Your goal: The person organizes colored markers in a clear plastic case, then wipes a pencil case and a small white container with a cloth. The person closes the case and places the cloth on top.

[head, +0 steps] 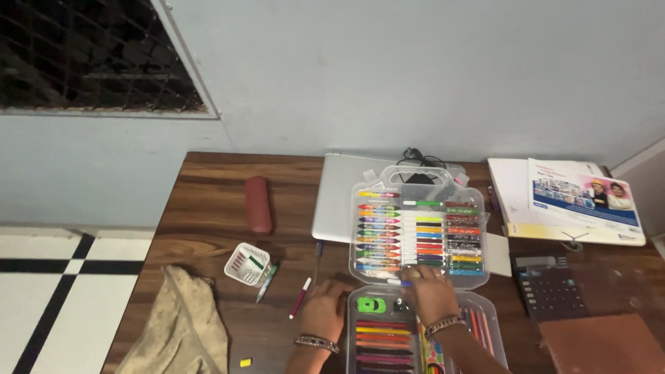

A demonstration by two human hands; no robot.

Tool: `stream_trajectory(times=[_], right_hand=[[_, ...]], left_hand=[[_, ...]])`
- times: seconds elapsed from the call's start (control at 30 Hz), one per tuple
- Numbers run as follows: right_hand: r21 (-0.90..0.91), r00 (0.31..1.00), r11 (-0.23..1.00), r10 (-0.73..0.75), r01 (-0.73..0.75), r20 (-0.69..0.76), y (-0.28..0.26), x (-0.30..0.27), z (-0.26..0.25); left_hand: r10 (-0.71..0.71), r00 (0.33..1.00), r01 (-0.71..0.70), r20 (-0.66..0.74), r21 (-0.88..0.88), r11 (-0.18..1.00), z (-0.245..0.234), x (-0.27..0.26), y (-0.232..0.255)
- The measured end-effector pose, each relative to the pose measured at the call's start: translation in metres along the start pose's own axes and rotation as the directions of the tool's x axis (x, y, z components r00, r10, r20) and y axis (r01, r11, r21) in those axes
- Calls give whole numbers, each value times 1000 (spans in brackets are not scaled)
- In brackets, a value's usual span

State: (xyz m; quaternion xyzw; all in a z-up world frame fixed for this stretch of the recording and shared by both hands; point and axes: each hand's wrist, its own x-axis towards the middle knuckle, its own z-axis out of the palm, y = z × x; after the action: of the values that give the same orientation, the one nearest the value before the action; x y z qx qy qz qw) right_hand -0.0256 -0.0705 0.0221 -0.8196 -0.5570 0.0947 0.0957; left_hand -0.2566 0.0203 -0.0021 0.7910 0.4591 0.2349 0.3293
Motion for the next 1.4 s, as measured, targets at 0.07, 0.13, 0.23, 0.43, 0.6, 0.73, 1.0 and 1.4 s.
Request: stream_trajectory(times=[0.07,0.13,0.23,0.43,0.6,0.73,1.0,1.4], right_hand=[[38,999,999,-6,4,51,2,5,-5],[107,996,993,38,-46,77,4,5,-4],[250,986,954,155,-165,61,2,4,-1],[529,996,848,74,-36,-51,-3,-3,1],[623,985,773,172,-122,-22,9,9,-19],[571,978,819,158,-53,-137,33,37,-42],[358,967,929,174,-98,-188,70,99,-67],[184,935,982,21,48,-355,84,123,-52]], left_hand=[[23,999,-22,37,-31,999,-3,4,9],[63,997,-60,51,-60,996,-3,8,18],[88,994,-78,57,-156,985,-4,16,36],[10,993,36,120,-377,925,13,34,66],[-54,997,70,49,-478,876,32,65,82],[-108,985,156,134,-439,885,37,97,105],[18,998,-31,-55,-253,967,71,162,129],[266,958,-248,-105,158,956,105,181,113]])
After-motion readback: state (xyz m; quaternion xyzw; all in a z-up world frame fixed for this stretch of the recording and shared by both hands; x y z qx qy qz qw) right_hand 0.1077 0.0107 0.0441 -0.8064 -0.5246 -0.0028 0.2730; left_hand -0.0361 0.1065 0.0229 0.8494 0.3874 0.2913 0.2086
